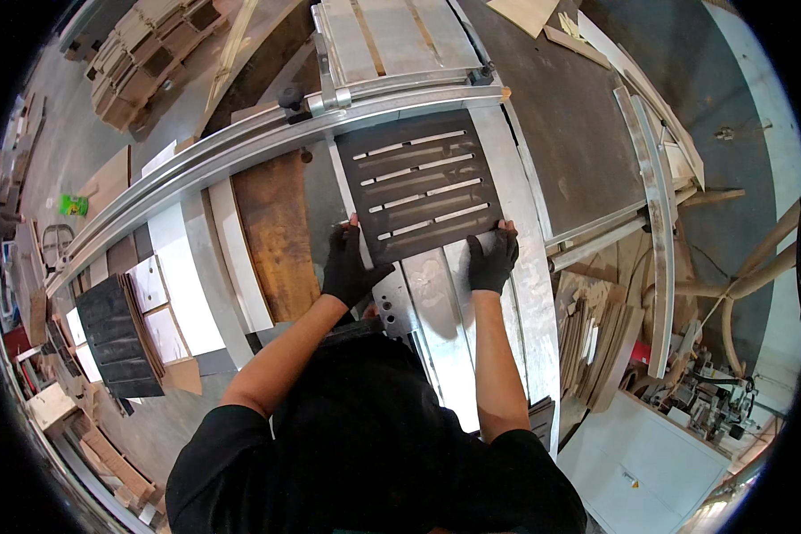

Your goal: The person operates a sliding table saw to trim or cut dark wood slatted panels. They place each panel onto the sliding carriage against the fence, push the carriage through the blade by hand, and then move the cut panels to a staging area on the side.

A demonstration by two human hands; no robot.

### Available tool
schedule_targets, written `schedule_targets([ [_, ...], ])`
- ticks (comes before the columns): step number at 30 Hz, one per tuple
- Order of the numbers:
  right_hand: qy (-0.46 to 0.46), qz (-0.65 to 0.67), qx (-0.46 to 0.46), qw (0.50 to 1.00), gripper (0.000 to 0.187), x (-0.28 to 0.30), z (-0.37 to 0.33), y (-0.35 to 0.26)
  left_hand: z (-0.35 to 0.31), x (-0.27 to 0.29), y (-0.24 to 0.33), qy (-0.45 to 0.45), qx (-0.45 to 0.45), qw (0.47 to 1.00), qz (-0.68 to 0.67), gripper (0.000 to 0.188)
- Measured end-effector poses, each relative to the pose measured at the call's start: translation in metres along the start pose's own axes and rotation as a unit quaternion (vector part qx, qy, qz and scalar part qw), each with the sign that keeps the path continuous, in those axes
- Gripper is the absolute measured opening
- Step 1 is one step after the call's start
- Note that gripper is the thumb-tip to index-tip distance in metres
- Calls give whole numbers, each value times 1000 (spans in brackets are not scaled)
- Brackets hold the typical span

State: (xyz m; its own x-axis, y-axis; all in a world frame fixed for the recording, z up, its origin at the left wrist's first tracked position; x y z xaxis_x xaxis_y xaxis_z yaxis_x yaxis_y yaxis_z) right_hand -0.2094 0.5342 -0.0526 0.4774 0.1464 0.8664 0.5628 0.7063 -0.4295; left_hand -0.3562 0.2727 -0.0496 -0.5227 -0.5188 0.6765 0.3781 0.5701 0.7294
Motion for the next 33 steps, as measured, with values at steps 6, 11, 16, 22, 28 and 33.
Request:
schedule_targets([
  [6, -50, -5, 36, 998, 76, 2, 11, 10, 0, -5, -5, 5, -24, 1000, 14, 121],
  [11, -48, 18, 79, 996, 72, 7, 4, 7, -15, -15, -13, -30, -22, 999, -33, 102],
  [16, -41, 12, 82, 996, 71, 10, 2, 1, -21, -1, 6, -77, -89, 989, 90, 81],
  [22, -51, -11, 52, 997, 73, 7, 4, -7, -13, -21, -29, -63, 40, 988, -133, 110],
  [28, -55, -28, 51, 997, 72, 8, 2, -9, -13, -6, -10, -18, 6, 994, -108, 114],
  [33, -60, -35, 41, 997, 71, 7, 0, -9, -12, -6, -12, -41, 21, 991, -124, 116],
])
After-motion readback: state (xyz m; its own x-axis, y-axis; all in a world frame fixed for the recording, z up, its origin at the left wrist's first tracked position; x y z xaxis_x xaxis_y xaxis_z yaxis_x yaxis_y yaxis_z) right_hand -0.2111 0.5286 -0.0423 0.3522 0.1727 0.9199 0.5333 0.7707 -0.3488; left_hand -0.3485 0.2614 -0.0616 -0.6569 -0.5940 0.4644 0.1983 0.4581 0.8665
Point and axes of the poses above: each hand's wrist, its own z-axis towards the middle knuckle, its own x-axis out of the back of the hand, y = z × x, the point moved 3 cm from there along z, towards the middle knuckle, and after that the axes turned 6 degrees about -y, right-handed, at the moved point
